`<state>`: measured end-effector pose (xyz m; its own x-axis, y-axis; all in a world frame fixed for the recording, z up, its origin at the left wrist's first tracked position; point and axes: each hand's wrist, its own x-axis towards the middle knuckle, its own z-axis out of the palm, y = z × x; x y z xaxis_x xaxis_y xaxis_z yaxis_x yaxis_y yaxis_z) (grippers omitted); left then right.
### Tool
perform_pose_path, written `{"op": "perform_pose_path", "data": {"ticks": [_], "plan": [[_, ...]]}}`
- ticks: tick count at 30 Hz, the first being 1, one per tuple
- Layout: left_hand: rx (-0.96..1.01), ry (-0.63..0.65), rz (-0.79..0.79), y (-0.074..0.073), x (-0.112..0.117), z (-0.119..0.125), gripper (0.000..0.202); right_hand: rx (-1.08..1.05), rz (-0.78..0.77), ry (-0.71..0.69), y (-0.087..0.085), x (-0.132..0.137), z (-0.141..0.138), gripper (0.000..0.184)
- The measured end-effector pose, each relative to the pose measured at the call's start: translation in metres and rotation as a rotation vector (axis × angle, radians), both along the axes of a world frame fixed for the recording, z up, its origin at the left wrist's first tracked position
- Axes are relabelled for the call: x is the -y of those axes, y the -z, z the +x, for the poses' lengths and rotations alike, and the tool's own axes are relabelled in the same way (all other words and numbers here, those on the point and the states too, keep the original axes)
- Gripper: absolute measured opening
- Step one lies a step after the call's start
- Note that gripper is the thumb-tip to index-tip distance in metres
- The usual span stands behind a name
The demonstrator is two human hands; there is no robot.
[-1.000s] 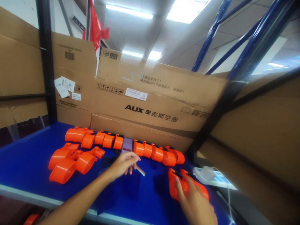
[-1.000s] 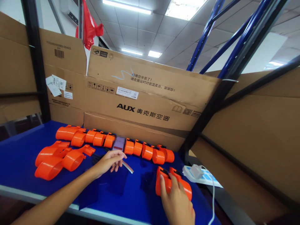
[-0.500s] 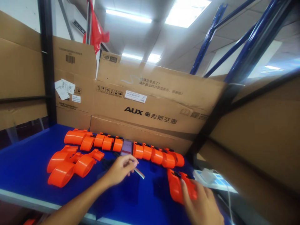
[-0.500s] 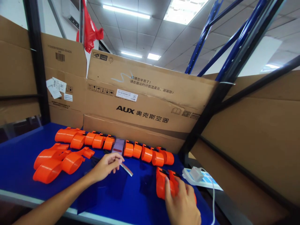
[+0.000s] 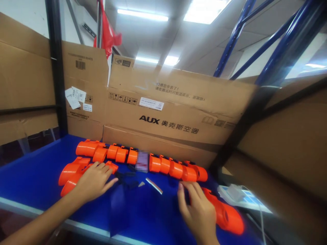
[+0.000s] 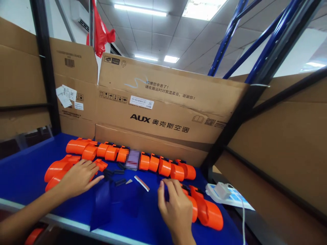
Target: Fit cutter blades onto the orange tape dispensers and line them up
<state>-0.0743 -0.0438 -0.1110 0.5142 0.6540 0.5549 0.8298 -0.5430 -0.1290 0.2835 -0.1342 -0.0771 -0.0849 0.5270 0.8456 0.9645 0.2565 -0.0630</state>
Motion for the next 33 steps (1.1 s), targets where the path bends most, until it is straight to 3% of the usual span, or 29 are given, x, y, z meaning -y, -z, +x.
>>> {"op": "perform_pose_path", "data": {"ticks": [3, 6, 12, 16, 20, 24, 28, 31, 33], "plan": [[0.026, -0.028, -0.012, 0.009, -0.004, 0.01, 0.04, 0.001, -0.008, -0.093, -0.001, -0.011, -0.014, 0.016], [0.076, -0.035, -0.007, 0.006, -0.004, 0.02, 0.042, 0.01, -0.035, -0.156, -0.004, -0.012, -0.021, 0.014], [0.126, -0.102, 0.126, -0.029, 0.01, 0.023, 0.041, -0.038, -0.109, -0.264, -0.003, -0.005, -0.032, 0.017], [0.188, -0.009, 0.132, -0.053, 0.024, 0.042, 0.036, -0.397, -0.237, -0.373, 0.006, -0.036, -0.055, 0.026], [0.241, 0.186, 0.045, -0.056, 0.03, 0.079, 0.032, -0.816, -0.595, -0.574, 0.015, -0.091, -0.08, 0.049], [0.323, 0.358, -0.108, -0.051, 0.024, 0.106, 0.029, -0.98, -0.678, -0.654, 0.02, -0.12, -0.076, 0.053], [0.726, 0.632, -0.415, -0.047, 0.005, 0.115, 0.029, -1.022, -0.647, -0.591, 0.02, -0.119, -0.051, 0.056], [1.177, 0.628, -0.712, -0.037, -0.019, 0.121, 0.038, -1.094, -0.613, -0.604, 0.018, -0.116, -0.04, 0.057], [1.314, 0.59, -0.969, -0.027, -0.034, 0.127, 0.047, -1.111, -0.602, -0.625, 0.017, -0.115, -0.04, 0.056]]}}
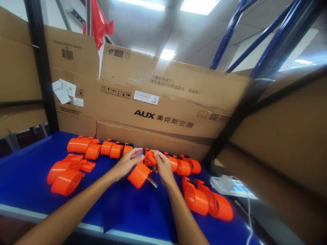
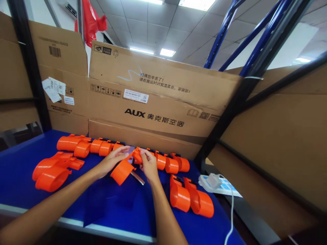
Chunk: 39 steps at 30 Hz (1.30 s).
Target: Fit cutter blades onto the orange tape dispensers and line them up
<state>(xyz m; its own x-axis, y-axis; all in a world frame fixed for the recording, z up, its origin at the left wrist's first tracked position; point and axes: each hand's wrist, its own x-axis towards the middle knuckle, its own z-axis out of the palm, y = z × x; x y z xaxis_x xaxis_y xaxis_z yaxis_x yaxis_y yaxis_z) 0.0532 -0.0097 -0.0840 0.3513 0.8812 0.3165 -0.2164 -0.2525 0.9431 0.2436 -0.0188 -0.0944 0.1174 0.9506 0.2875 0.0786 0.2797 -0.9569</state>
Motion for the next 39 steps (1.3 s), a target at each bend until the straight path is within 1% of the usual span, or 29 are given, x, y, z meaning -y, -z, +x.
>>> {"op": "perform_pose_path", "data": {"ticks": [1, 2, 4, 6, 8, 10, 11, 12, 14, 16, 18, 20, 24, 29, 32, 36, 39], "plan": [[0.021, 0.064, -0.106, 0.005, -0.006, 0.003, 0.05, 0.005, 0.005, -0.009, 0.0, 0.0, -0.002, 0.055], [0.028, 0.115, -0.17, 0.01, -0.011, 0.006, 0.051, 0.02, 0.008, -0.02, 0.001, -0.001, -0.004, 0.053], [0.026, 0.148, -0.2, 0.017, -0.016, 0.01, 0.047, 0.061, 0.01, -0.041, 0.004, -0.003, -0.007, 0.05], [0.035, 0.109, -0.174, 0.02, -0.017, 0.01, 0.042, 0.115, 0.017, -0.04, 0.006, -0.004, -0.006, 0.049], [0.081, 0.052, -0.169, 0.022, -0.016, 0.007, 0.041, 0.194, 0.008, -0.001, 0.007, -0.006, 0.001, 0.053], [0.144, 0.004, -0.197, 0.023, -0.015, 0.001, 0.042, 0.355, -0.029, 0.044, 0.007, -0.005, 0.011, 0.058], [0.176, -0.019, -0.217, 0.024, -0.015, -0.003, 0.043, 0.476, -0.055, 0.057, 0.007, -0.003, 0.016, 0.058], [0.206, -0.044, -0.239, 0.024, -0.015, -0.006, 0.042, 0.64, -0.075, 0.044, 0.007, -0.001, 0.022, 0.054], [0.272, -0.09, -0.274, 0.025, -0.016, -0.012, 0.04, 0.74, -0.097, 0.046, 0.009, 0.005, 0.029, 0.037], [0.344, -0.121, -0.292, 0.024, -0.016, -0.014, 0.036, 0.842, -0.145, 0.023, 0.013, 0.012, 0.03, 0.024], [0.399, -0.126, -0.3, 0.022, -0.015, -0.014, 0.033, 0.986, -0.214, -0.021, 0.016, 0.016, 0.028, 0.017], [0.418, -0.123, -0.302, 0.02, -0.012, -0.013, 0.033, 1.063, -0.248, -0.041, 0.019, 0.017, 0.025, 0.015], [0.392, -0.121, -0.294, 0.02, -0.011, -0.011, 0.034, 1.069, -0.226, -0.024, 0.02, 0.018, 0.022, 0.023], [0.391, -0.159, -0.289, 0.028, -0.017, -0.013, 0.034, 1.049, -0.146, -0.099, 0.022, 0.017, 0.018, 0.013], [0.389, -0.172, -0.277, 0.031, -0.019, -0.013, 0.034, 1.02, -0.087, -0.16, 0.023, 0.016, 0.01, 0.016], [0.38, -0.175, -0.266, 0.031, -0.019, -0.014, 0.035, 0.972, -0.036, -0.212, 0.026, 0.014, 0.003, 0.016], [0.401, -0.169, -0.266, 0.03, -0.018, -0.014, 0.035, 0.939, -0.026, -0.215, 0.025, 0.013, 0.002, 0.012]]}}
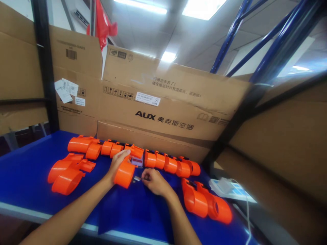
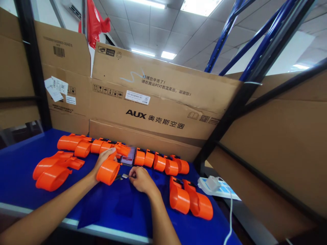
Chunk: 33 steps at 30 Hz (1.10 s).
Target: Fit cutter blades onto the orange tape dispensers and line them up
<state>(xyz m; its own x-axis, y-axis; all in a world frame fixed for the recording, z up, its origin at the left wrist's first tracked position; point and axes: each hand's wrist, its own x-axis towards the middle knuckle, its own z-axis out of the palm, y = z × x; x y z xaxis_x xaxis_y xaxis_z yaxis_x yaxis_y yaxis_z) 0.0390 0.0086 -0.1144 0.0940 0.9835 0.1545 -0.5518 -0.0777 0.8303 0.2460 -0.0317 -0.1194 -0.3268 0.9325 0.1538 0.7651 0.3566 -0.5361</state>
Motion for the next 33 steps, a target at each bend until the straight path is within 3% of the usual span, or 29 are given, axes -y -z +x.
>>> {"op": "perform_pose_path", "data": {"ticks": [6, 10, 17, 22, 30, 33], "plan": [[0.03, 0.011, -0.003, -0.005, 0.006, 0.002, 0.035, -0.094, 0.031, 0.021, -0.005, -0.004, 0.005, 0.006], [0.063, 0.042, -0.012, -0.012, 0.014, 0.003, 0.034, -0.194, 0.071, 0.034, -0.008, -0.007, 0.007, 0.012], [0.115, 0.032, -0.083, -0.015, 0.022, 0.008, 0.035, -0.871, 0.131, 0.156, -0.016, -0.008, 0.003, 0.031], [0.138, 0.069, -0.112, -0.013, 0.022, 0.01, 0.035, -1.117, 0.078, 0.171, -0.02, -0.005, 0.001, 0.039], [0.024, 0.244, -0.096, -0.007, 0.021, 0.01, 0.031, -1.163, 0.201, 0.122, -0.018, -0.003, -0.009, 0.025], [0.017, 0.282, -0.099, -0.005, 0.023, 0.013, 0.033, -1.138, 0.181, 0.037, -0.018, 0.0, -0.017, 0.024]]}}
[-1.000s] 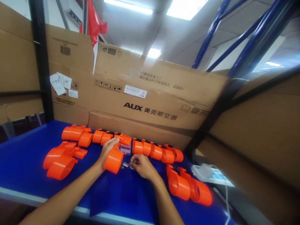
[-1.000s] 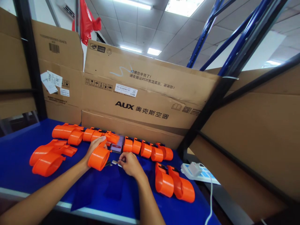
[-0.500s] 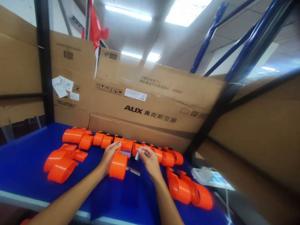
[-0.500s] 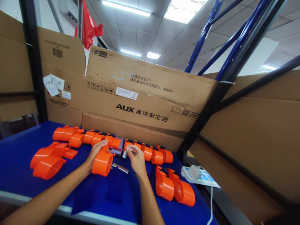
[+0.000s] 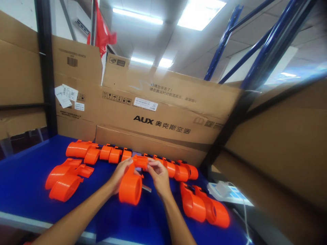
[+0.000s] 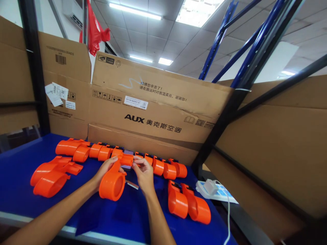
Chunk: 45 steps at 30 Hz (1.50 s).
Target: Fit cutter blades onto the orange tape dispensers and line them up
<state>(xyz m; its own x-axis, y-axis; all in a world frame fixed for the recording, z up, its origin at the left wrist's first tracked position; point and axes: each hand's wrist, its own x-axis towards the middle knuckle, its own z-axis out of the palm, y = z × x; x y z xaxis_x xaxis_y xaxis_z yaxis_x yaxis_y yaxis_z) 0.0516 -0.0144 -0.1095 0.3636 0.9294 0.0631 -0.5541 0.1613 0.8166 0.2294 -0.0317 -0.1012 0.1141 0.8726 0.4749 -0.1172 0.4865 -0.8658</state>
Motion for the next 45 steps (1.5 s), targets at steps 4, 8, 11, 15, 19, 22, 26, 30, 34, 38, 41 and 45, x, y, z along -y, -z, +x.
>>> {"op": "perform_pose_path", "data": {"ticks": [4, 8, 11, 15, 19, 22, 26, 30, 34, 38, 41, 45], "plan": [[0.038, 0.045, -0.011, -0.001, 0.002, -0.001, 0.034, 0.05, 0.005, -0.11, -0.003, 0.005, -0.005, 0.02], [0.025, 0.056, -0.02, -0.001, 0.001, -0.002, 0.039, 0.084, 0.018, -0.047, -0.002, 0.004, -0.005, 0.017], [0.013, 0.076, 0.048, 0.003, -0.001, -0.001, 0.042, 0.055, 0.053, -0.005, 0.002, 0.0, -0.005, 0.028], [-0.004, 0.148, 0.109, 0.007, 0.0, 0.002, 0.055, 0.045, 0.067, 0.046, 0.008, -0.004, -0.005, 0.043], [0.037, 0.195, 0.103, 0.0, 0.01, 0.007, 0.053, 0.071, 0.011, 0.025, 0.015, -0.005, -0.009, 0.015], [0.101, 0.19, 0.106, -0.006, 0.016, 0.012, 0.049, 0.055, 0.0, 0.054, 0.021, -0.007, -0.015, 0.018], [0.067, 0.106, 0.061, -0.009, 0.016, 0.014, 0.045, 0.04, -0.007, 0.089, 0.021, -0.009, -0.015, 0.017], [0.082, -0.015, -0.023, -0.008, 0.011, 0.014, 0.039, 0.069, -0.026, 0.049, 0.015, -0.006, -0.008, 0.011], [0.133, -0.116, -0.082, -0.01, 0.007, 0.012, 0.03, 0.1, -0.037, 0.032, 0.008, -0.001, -0.005, 0.018], [0.132, -0.129, -0.093, -0.013, 0.007, 0.01, 0.024, 0.121, -0.033, 0.058, 0.005, 0.0, -0.006, 0.025], [0.146, -0.122, -0.073, -0.012, 0.006, 0.009, 0.026, 0.088, -0.025, 0.118, 0.004, -0.001, -0.003, 0.028], [0.165, -0.126, -0.059, -0.008, 0.005, 0.008, 0.03, -0.031, -0.033, 0.203, 0.003, -0.003, 0.003, 0.029]]}}
